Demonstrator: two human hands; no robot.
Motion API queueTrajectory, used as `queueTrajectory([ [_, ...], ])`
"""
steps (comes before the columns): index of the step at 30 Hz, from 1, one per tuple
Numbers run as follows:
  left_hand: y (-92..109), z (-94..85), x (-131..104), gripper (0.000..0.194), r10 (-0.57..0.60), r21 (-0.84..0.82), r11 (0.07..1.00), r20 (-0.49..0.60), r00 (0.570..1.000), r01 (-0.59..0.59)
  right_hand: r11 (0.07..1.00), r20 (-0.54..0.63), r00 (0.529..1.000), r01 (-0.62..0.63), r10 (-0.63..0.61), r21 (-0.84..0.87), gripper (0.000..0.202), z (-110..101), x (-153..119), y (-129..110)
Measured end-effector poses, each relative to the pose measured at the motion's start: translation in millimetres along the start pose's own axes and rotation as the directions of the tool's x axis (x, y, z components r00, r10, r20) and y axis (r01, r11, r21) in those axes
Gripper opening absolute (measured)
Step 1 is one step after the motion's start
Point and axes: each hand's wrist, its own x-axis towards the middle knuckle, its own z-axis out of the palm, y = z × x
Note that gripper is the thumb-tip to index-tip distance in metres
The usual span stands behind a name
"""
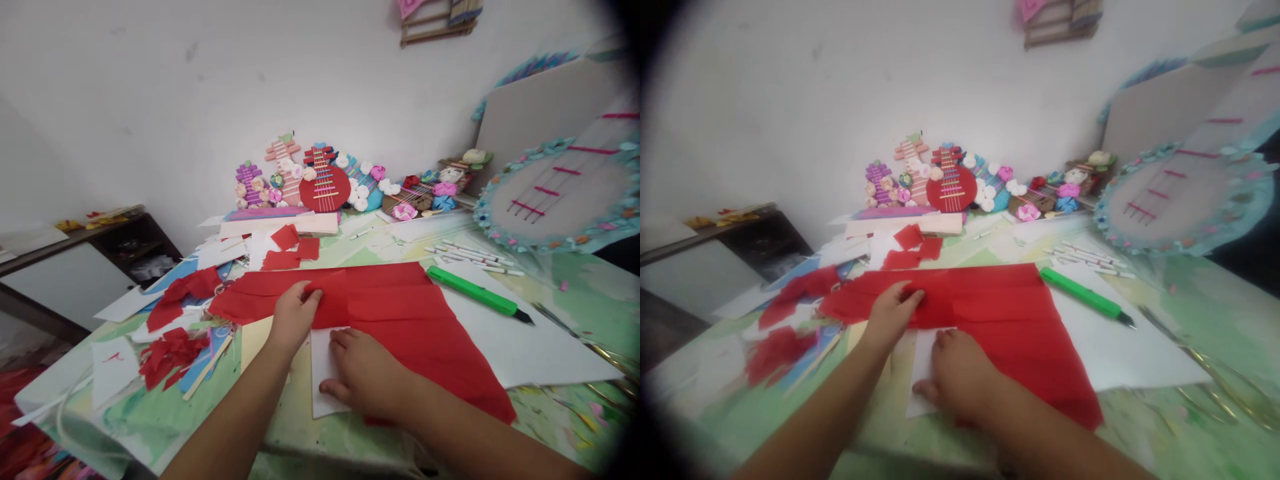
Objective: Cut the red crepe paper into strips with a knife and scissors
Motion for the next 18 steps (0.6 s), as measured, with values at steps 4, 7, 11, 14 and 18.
queueTrajectory([
  [4, -2, -2.7, -2, 0.007, 0.007, -0.057, 0.998, -0.016, 1.000, -0.008, 0.988, -0.138, 0.979, -0.147, 0.153, 0.053, 0.025, -21, 9, 26],
  [7, -2, -4.1, -4, 0.007, 0.029, -0.100, 0.995, -0.023, 0.999, -0.031, 0.971, -0.177, 0.955, -0.227, 0.238, 0.082, 0.027, -26, 23, 51],
  [11, -4, -4.5, -4, 0.013, 0.070, -0.116, 0.991, -0.028, 0.997, -0.073, 0.982, -0.120, 0.979, -0.150, 0.164, 0.114, 0.027, -19, 43, 67],
  [14, -7, -4.8, -4, 0.016, 0.114, -0.090, 0.989, -0.029, 0.993, -0.116, 0.983, -0.070, 0.994, -0.071, 0.084, 0.172, 0.025, -11, 50, 67],
  [18, -15, -4.0, -17, 0.017, 0.207, 0.046, 0.978, -0.087, 0.974, -0.204, 0.953, -0.052, 0.999, 0.021, -0.005, 0.303, 0.016, -5, 52, 66],
])
